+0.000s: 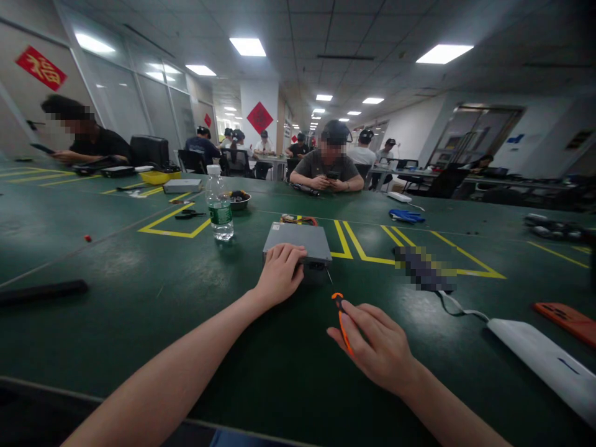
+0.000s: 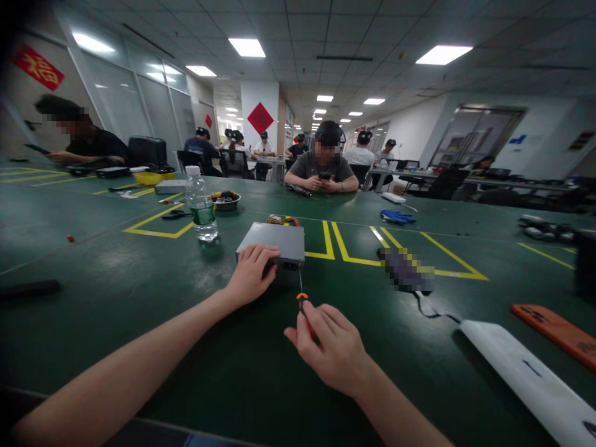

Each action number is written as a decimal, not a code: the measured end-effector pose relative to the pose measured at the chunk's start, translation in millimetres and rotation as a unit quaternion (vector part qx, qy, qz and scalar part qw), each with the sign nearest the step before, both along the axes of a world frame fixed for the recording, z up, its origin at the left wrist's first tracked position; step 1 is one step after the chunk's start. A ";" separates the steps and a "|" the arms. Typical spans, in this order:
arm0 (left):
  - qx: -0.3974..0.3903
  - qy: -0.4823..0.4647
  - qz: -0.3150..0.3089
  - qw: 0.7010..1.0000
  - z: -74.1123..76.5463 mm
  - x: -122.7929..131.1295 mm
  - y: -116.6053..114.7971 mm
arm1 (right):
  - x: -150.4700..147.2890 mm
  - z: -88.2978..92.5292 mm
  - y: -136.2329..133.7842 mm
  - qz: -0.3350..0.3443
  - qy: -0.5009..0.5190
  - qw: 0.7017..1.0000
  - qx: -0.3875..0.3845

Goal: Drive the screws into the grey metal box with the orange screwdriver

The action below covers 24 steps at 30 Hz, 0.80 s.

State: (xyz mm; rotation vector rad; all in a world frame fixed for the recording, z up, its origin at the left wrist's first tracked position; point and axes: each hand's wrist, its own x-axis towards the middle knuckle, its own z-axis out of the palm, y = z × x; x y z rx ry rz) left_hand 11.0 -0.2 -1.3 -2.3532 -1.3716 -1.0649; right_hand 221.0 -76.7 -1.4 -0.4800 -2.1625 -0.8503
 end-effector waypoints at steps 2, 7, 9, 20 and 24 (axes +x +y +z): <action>-0.001 0.000 -0.001 1.000 -0.3 -0.2 0.1 | -0.4 3.0 0.0 -0.005 0.009 1.000 0.013; -0.002 -0.003 -0.003 1.000 -0.1 -0.6 0.0 | 0.6 7.4 -2.5 -0.019 0.001 1.000 0.001; -0.003 -0.001 -0.003 1.000 0.1 -0.6 -0.1 | 0.8 7.1 -3.8 -0.020 -0.010 1.000 -0.011; -0.006 0.001 -0.005 1.000 0.8 -0.4 -0.9 | 1.9 1.3 -2.0 -0.008 -0.019 0.996 -0.085; -0.007 0.000 -0.002 1.000 0.9 -0.1 -0.9 | 0.4 4.1 -3.0 0.006 -0.030 0.996 -0.084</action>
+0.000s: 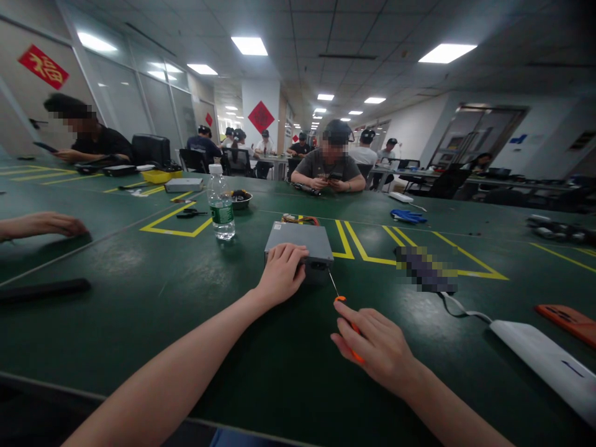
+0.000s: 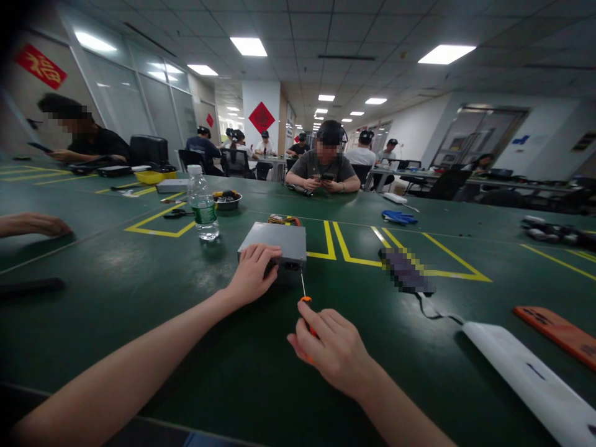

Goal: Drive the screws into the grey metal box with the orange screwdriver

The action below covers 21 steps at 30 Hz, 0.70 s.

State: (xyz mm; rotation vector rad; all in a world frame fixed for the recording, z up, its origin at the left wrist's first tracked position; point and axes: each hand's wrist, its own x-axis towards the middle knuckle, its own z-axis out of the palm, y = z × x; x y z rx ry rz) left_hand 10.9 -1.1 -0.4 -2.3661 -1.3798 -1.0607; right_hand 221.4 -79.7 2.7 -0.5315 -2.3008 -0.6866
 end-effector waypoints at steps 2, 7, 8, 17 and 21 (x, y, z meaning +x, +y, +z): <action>0.000 -0.001 0.000 1.000 -0.1 0.2 0.3 | -0.6 1.0 -0.9 0.002 0.018 1.000 -0.008; 0.003 -0.001 -0.002 1.000 0.2 0.3 0.0 | 0.6 -3.7 0.5 0.004 0.045 0.998 -0.039; 0.003 -0.002 -0.001 1.000 0.3 0.3 -0.1 | 1.4 -5.3 1.5 0.005 0.043 0.999 -0.031; 0.004 -0.001 -0.004 1.000 1.5 -0.2 -1.0 | 4.8 -2.7 7.3 -0.006 0.028 0.999 0.040; 0.005 -0.004 -0.005 1.000 2.0 -0.4 -1.4 | 3.1 -2.9 6.8 -0.010 0.051 0.998 0.021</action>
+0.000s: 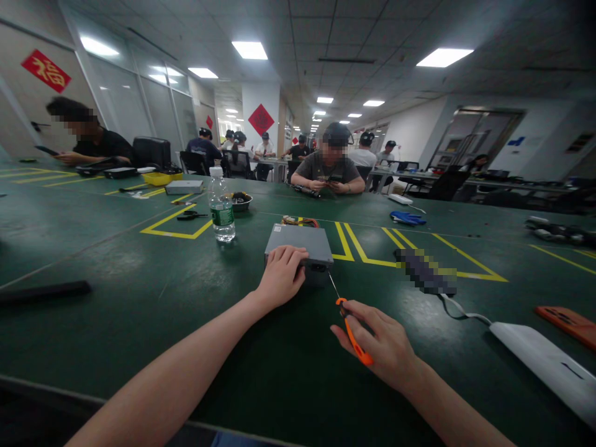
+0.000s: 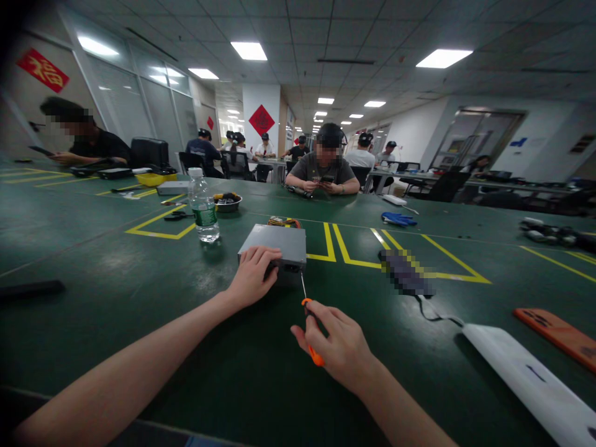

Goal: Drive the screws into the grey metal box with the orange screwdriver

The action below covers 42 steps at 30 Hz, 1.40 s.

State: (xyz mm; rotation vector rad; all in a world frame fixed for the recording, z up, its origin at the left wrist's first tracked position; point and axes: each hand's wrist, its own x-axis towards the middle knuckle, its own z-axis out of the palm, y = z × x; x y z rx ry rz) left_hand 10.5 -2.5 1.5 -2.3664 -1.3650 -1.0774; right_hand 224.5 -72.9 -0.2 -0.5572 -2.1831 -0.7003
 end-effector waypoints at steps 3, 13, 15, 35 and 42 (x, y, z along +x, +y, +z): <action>0.001 -0.001 0.001 1.000 -0.1 0.2 0.2 | -0.2 -3.1 -0.5 0.000 -0.002 1.000 -0.031; -0.002 0.003 0.004 1.000 -0.8 0.6 0.3 | 3.7 -1.9 4.2 -0.002 -0.017 0.999 0.035; -0.003 0.003 0.003 1.000 -0.6 0.4 0.0 | 1.2 -1.1 3.6 0.003 -0.002 1.000 0.019; 0.001 0.003 -0.002 1.000 1.1 -0.3 -0.9 | 1.2 6.0 -7.2 0.054 -0.048 0.996 -0.052; 0.005 -0.001 -0.001 1.000 -0.7 -0.1 0.5 | 1.5 4.5 -8.0 0.040 -0.045 0.996 -0.059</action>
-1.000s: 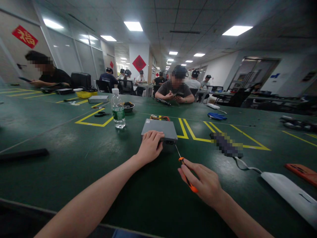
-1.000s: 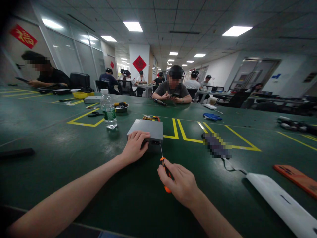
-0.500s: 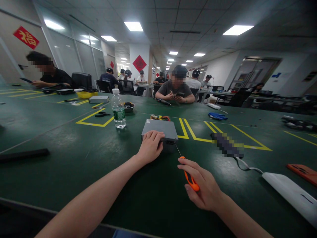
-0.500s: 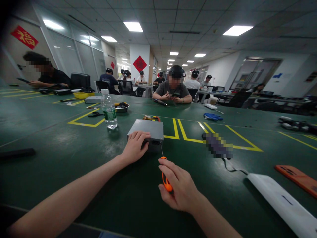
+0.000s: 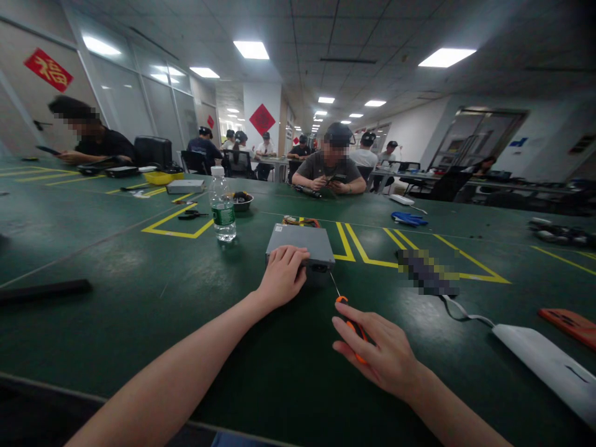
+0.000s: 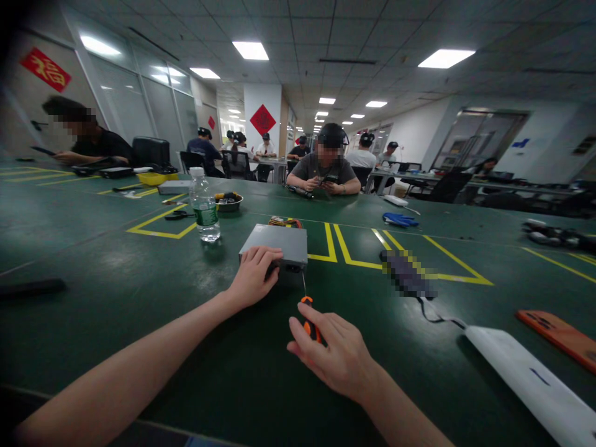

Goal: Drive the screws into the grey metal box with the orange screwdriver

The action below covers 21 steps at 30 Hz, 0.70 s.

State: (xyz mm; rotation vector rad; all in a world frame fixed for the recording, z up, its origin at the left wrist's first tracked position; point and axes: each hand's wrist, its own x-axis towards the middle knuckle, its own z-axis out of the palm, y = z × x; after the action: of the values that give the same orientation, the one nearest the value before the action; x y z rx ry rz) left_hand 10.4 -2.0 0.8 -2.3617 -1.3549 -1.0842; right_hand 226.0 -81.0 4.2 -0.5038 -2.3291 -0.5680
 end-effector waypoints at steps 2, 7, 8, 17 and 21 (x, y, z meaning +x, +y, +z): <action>-0.001 -0.001 0.001 1.000 -0.3 0.3 -0.1 | 1.0 0.0 -0.7 0.008 0.001 1.000 -0.012; -0.005 0.002 -0.004 1.000 0.8 -0.4 -1.2 | 3.4 -1.4 -0.3 0.027 -0.015 0.999 -0.031; -0.005 0.003 -0.004 1.000 0.9 -0.6 -1.2 | 3.4 -1.7 -0.1 0.024 -0.024 0.999 -0.025; -0.008 0.000 -0.004 1.000 0.1 0.2 -0.2 | 0.3 -5.8 4.2 0.042 0.036 0.998 -0.022; -0.011 0.002 -0.001 1.000 0.6 -0.3 -0.9 | -0.2 -5.5 7.1 0.028 0.033 0.999 -0.016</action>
State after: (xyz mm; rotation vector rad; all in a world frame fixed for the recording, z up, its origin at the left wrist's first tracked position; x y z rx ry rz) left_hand 10.2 -2.9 1.4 -2.3801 -1.3698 -1.0703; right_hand 225.8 -73.9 -1.3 -0.4625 -2.2850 -0.4819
